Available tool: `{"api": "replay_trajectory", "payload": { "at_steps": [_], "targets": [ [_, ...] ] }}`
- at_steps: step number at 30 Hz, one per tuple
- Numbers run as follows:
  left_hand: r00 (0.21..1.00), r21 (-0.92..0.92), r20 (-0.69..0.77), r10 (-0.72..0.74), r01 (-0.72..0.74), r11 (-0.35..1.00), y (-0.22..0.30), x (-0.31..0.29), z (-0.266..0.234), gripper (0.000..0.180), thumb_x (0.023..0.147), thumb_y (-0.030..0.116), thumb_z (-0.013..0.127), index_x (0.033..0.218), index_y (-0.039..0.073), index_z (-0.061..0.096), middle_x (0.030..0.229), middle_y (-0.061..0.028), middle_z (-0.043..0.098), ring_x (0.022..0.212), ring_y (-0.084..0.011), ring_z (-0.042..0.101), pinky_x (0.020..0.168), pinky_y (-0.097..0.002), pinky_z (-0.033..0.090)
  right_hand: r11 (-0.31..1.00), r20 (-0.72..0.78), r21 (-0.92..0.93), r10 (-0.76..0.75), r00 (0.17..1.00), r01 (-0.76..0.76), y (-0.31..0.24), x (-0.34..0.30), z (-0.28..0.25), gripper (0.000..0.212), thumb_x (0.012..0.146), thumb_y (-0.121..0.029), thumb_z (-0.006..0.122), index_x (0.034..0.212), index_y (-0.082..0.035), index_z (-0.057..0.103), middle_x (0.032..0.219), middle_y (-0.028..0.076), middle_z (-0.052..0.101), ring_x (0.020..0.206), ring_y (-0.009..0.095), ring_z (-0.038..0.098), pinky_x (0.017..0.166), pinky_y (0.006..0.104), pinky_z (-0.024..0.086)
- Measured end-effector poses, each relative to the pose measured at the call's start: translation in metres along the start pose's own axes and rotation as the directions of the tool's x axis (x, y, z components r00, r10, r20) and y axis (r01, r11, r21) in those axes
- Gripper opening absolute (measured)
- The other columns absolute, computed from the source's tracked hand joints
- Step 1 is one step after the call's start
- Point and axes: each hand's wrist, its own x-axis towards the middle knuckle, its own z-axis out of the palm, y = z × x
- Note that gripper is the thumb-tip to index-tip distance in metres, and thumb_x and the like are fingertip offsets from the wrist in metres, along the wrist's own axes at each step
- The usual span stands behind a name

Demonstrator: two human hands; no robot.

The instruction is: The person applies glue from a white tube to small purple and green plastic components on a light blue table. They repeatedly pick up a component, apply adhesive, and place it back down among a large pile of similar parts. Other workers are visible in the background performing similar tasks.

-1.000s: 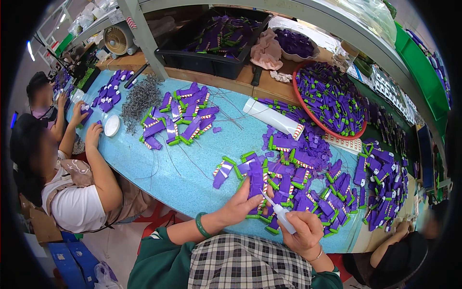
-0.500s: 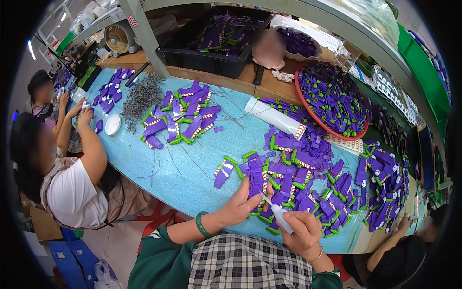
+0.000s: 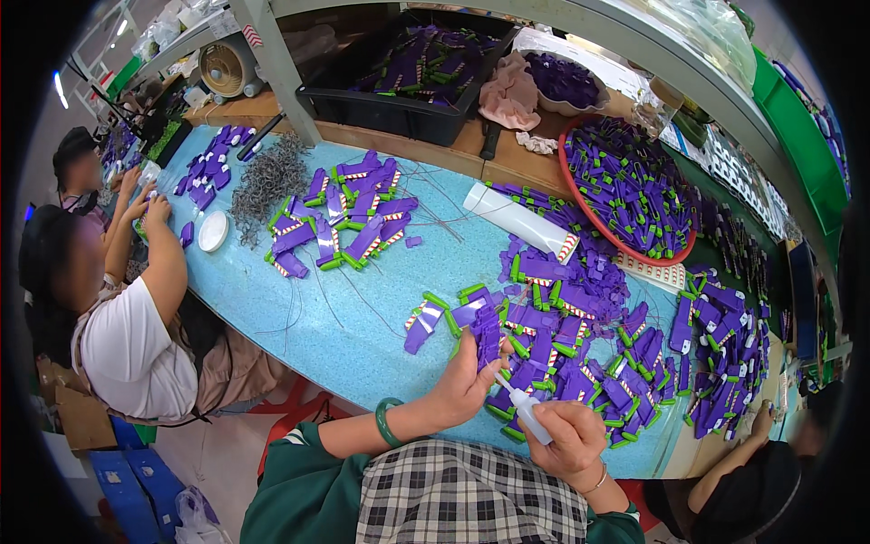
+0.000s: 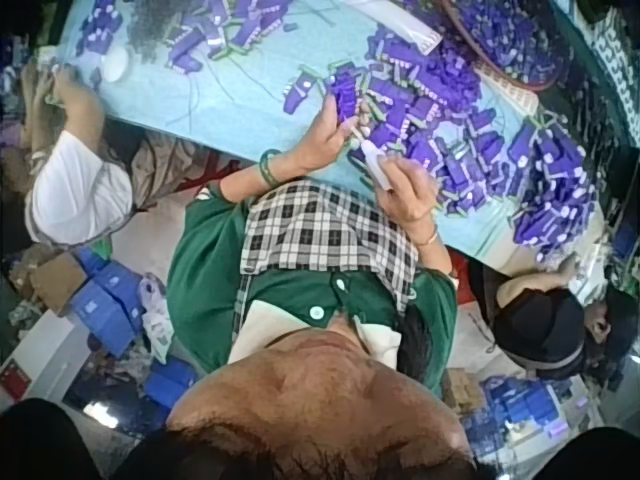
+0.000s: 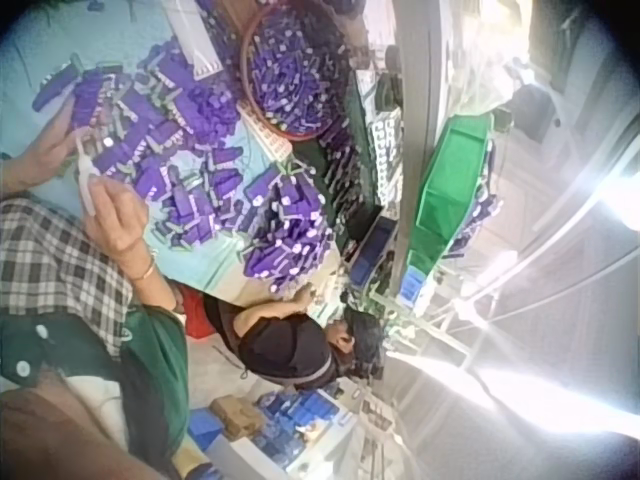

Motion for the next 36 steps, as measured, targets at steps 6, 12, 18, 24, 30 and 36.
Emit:
{"api": "replay_trajectory", "payload": {
  "at_steps": [6,12,18,24,30,36],
  "targets": [
    [0.999,0.076,-0.010,0.035,-0.034,0.996,-0.001,-0.002,0.001,0.036,0.099,0.002,0.043,0.133,0.003,0.030,0.118,-0.0091,0.050,0.098,-0.0154,0.055,0.081,-0.0309,0.051,1.000,0.012,0.005,0.007,1.000,-0.007,0.000,0.001,0.001,0.036,0.063,-0.003,0.084,0.096,-0.004,0.071,0.084,0.006,0.063,0.065,0.018,0.064,0.053,0.0281,0.053],
    [0.973,-0.134,-0.026,-0.229,0.224,0.965,0.020,0.020,-0.025,0.038,0.098,0.003,0.045,0.134,0.004,0.031,0.118,-0.0104,0.049,0.105,-0.0192,0.059,0.076,-0.0330,0.057,0.999,0.014,0.011,0.035,0.999,-0.035,0.003,0.000,0.001,0.035,0.064,-0.002,0.084,0.096,-0.003,0.072,0.084,0.007,0.064,0.065,0.018,0.063,0.053,0.0271,0.052],
    [0.905,0.291,-0.419,0.073,0.058,0.955,0.003,0.099,-0.165,0.040,0.094,0.006,0.054,0.132,0.001,0.041,0.112,-0.0139,0.054,0.097,-0.0252,0.062,0.072,-0.0366,0.057,0.999,-0.028,0.038,0.036,0.999,-0.035,0.005,-0.002,-0.002,0.035,0.063,-0.001,0.083,0.096,-0.002,0.071,0.082,0.007,0.064,0.062,0.018,0.062,0.050,0.0281,0.050],
    [0.723,0.970,-0.043,0.690,0.196,-0.145,0.036,0.121,-0.192,0.049,0.085,0.021,0.070,0.121,-0.005,0.049,0.100,-0.0238,0.061,0.092,-0.0396,0.062,0.080,-0.0453,0.051,0.999,-0.053,0.026,0.024,0.998,-0.023,0.010,-0.004,-0.003,0.039,0.063,-0.001,0.084,0.099,-0.004,0.068,0.083,0.009,0.063,0.058,0.018,0.059,0.046,0.0281,0.045],
    [0.990,1.000,0.006,-0.143,-0.006,-0.001,0.052,0.045,-0.095,0.038,0.081,0.035,0.071,0.095,0.004,0.055,0.073,-0.0121,0.067,0.065,-0.0318,0.067,0.054,-0.0437,0.051,0.999,-0.043,0.033,0.029,0.999,-0.028,0.014,-0.006,-0.005,0.041,0.063,-0.002,0.084,0.100,-0.005,0.067,0.084,0.009,0.063,0.056,0.018,0.059,0.045,0.0277,0.043],
    [0.975,0.989,-0.075,-0.208,0.046,-0.142,0.032,0.013,-0.095,0.025,0.080,0.015,0.065,0.102,0.004,0.057,0.074,-0.0130,0.066,0.064,-0.0265,0.067,0.052,-0.0381,0.052,0.999,-0.064,0.038,0.006,0.998,-0.004,0.011,-0.004,-0.005,0.042,0.063,-0.003,0.085,0.101,-0.006,0.067,0.084,0.009,0.063,0.057,0.019,0.059,0.047,0.0284,0.044]
  ]
}}
